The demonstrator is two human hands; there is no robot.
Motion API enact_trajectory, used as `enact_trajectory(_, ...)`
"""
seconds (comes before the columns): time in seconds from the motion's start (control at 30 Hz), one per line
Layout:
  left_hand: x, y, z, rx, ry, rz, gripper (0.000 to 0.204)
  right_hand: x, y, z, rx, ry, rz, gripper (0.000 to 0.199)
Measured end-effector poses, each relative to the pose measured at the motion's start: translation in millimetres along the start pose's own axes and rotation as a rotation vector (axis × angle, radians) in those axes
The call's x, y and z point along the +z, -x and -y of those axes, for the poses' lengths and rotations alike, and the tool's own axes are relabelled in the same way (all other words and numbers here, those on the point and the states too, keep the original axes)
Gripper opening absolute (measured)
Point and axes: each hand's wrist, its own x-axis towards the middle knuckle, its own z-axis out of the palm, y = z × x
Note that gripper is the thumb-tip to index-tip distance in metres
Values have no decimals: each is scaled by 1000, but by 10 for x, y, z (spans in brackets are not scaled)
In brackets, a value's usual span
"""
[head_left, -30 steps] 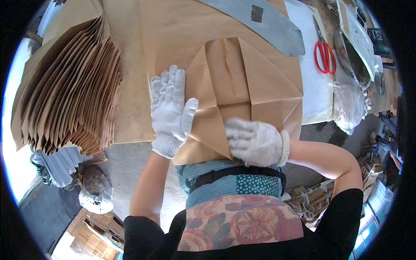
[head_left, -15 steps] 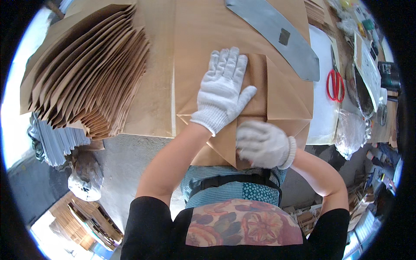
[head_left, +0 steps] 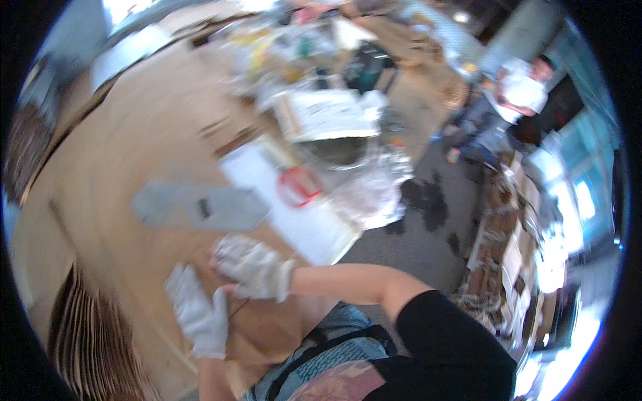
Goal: The person folds brown paper sheets into envelopes using a metal template to crease the edges. They repeatedly pick up sheets, fold the sides, press the creases with the template, and stack the finished envelopes.
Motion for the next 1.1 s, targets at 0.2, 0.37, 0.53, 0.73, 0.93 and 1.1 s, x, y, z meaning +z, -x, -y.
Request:
enact_trajectory(0.2, -266, 390, 10, -47, -140, 110, 81, -158, -294, -439, 351, 201, -237, 59)
enact_trajectory(0.37, -509, 545, -66, 26, -137, 98, 72, -385, -221, -519, 756, 249, -146, 68)
enact_trajectory(0.53, -501, 804, -1, 50, -153, 84, 69, -669, -161, -629, 946, -128, 6, 60)
enact_trajectory(0.73, -489, 1227, 96, -66, -47, -49, 60, -1338, 16, -307, 726, -373, -80, 32)
enact_trajectory(0.93, -537, 1521, 202, -281, 260, -22, 79, -1485, 478, -407, 814, -335, 310, 25)
enact_trajectory(1.1, -952, 1307, 253, -269, 273, -3, 53, -1179, 436, -159, 713, -104, 333, 42)
